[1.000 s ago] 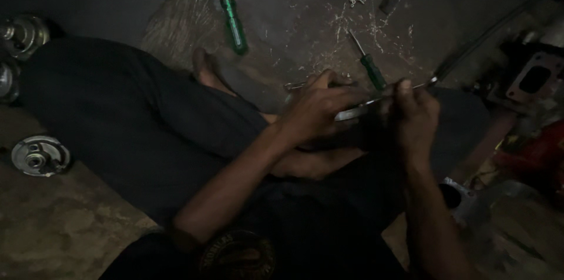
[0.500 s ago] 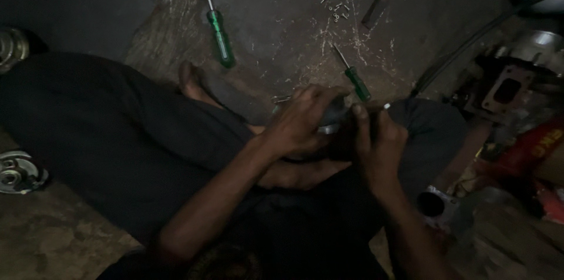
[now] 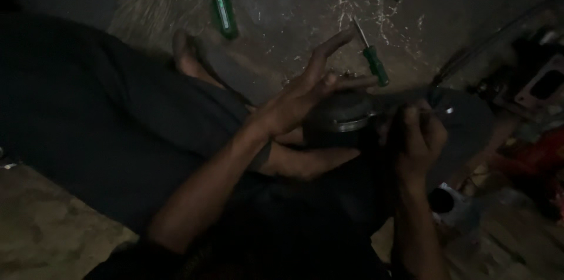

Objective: The person sits on the floor and assembles a circular metal grid by inserting small metal pins into its holes using a screwdriver and a wrench. The person repeatedly picks up pins, places them into the grid, and uses tools to secure them.

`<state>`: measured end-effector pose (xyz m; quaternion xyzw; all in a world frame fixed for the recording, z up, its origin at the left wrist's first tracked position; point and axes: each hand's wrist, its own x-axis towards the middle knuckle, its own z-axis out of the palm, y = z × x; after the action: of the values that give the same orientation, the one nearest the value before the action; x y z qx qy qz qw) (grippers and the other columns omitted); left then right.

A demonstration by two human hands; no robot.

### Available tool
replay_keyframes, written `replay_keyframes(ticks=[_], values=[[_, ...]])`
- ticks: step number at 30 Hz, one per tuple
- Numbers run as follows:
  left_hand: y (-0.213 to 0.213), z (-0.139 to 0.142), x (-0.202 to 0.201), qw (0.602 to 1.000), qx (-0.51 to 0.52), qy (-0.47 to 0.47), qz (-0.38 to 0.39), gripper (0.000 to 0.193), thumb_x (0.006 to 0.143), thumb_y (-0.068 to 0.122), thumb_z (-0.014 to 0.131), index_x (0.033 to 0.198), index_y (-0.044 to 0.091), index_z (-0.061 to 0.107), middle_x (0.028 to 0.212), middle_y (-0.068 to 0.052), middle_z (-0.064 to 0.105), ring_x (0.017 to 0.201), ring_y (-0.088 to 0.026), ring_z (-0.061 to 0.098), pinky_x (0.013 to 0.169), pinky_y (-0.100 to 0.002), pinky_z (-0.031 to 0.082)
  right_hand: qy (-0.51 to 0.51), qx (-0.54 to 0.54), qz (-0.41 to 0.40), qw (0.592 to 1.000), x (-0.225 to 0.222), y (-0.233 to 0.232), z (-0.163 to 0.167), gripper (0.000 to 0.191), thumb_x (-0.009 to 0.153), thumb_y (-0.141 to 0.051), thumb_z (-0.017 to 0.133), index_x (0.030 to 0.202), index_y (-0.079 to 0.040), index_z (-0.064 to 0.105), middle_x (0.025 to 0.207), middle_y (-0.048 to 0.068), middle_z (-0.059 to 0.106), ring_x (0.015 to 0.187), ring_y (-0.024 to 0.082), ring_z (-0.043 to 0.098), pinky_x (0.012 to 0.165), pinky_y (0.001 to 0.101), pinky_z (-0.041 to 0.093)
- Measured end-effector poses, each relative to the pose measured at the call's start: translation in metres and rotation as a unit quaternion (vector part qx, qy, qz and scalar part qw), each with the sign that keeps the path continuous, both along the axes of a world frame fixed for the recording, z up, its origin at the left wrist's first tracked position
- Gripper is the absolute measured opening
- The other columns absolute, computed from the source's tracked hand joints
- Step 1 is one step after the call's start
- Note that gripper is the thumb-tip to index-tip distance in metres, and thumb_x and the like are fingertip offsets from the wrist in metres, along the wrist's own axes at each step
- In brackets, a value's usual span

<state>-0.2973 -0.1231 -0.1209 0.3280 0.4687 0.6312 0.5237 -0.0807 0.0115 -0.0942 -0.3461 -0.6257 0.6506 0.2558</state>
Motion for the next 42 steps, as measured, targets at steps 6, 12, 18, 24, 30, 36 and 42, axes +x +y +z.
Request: replay_keyframes(ticks=[6,12,18,24,30,36,42], values=[[0.01,0.002,0.001,0.994,0.076,-0.082,0.003,0.097,0.098,0.079,0.039,0.162,0.018,0.0,0.172,-0.004,0.009,0.142,-0.033,0.055,0.126,-0.056,0.032,-0.022,-0.016,-0.013,1.0,-0.003,0.005,0.002,0.023,0.114,-0.016,0.055,0.096,-0.002,0.059,0.082,0.009,0.063,0.061,0.015,0.058,0.057,0.0305,0.045],[0.007,0.0,0.019,0.916,0.046,0.392,-0.069,0.084,0.086,0.049,0.081,0.155,0.015,0.047,0.165,-0.004,0.037,0.15,-0.033,0.037,0.123,-0.056,0.029,-0.057,0.035,-0.009,0.998,-0.01,-0.006,0.004,0.021,0.113,-0.017,0.054,0.098,-0.002,0.057,0.081,0.008,0.062,0.065,0.015,0.059,0.058,0.0286,0.045],[0.014,-0.007,0.037,0.856,0.014,0.513,-0.066,0.069,0.08,0.032,0.082,0.142,0.019,0.056,0.148,-0.002,0.057,0.144,-0.031,0.042,0.119,-0.063,0.024,-0.055,0.043,-0.008,0.998,-0.013,0.0,0.0,0.026,0.118,-0.019,0.056,0.101,0.0,0.058,0.077,0.007,0.06,0.067,0.014,0.056,0.062,0.0298,0.045],[0.015,-0.012,0.034,0.901,-0.014,0.432,0.042,0.057,0.088,0.02,0.079,0.142,0.017,0.06,0.129,-0.004,0.069,0.136,-0.035,0.05,0.112,-0.056,0.034,0.159,-0.187,0.049,0.968,-0.032,0.037,-0.015,0.042,0.114,-0.033,0.048,0.135,0.001,0.062,0.077,0.01,0.07,0.058,0.017,0.062,0.052,0.0289,0.049],[0.01,-0.023,0.011,0.914,-0.08,0.36,0.167,0.049,0.095,0.022,0.073,0.141,0.011,0.06,0.135,-0.017,0.068,0.126,-0.037,0.061,0.108,-0.046,0.047,-0.367,0.347,0.168,0.847,-0.094,0.07,-0.055,0.047,0.095,-0.026,0.073,0.13,0.001,0.056,0.116,0.027,0.065,0.101,0.042,0.066,0.081,0.0488,0.054],[0.014,-0.041,-0.007,0.911,-0.194,0.279,0.232,0.054,0.086,0.035,0.076,0.13,0.005,0.067,0.125,-0.023,0.068,0.114,-0.04,0.067,0.096,-0.046,0.052,-0.377,0.32,0.203,0.845,-0.11,0.062,-0.038,0.04,0.084,-0.019,0.077,0.115,0.003,0.064,0.107,0.023,0.067,0.093,0.039,0.067,0.082,0.0461,0.053],[0.02,-0.054,-0.003,0.888,-0.183,0.328,0.264,0.049,0.084,0.03,0.08,0.124,0.004,0.071,0.118,-0.024,0.072,0.111,-0.04,0.068,0.094,-0.046,0.053,-0.2,0.144,0.184,0.952,-0.069,0.035,0.002,0.026,0.102,-0.015,0.063,0.122,0.0,0.069,0.114,0.016,0.071,0.105,0.028,0.066,0.092,0.0379,0.05]])
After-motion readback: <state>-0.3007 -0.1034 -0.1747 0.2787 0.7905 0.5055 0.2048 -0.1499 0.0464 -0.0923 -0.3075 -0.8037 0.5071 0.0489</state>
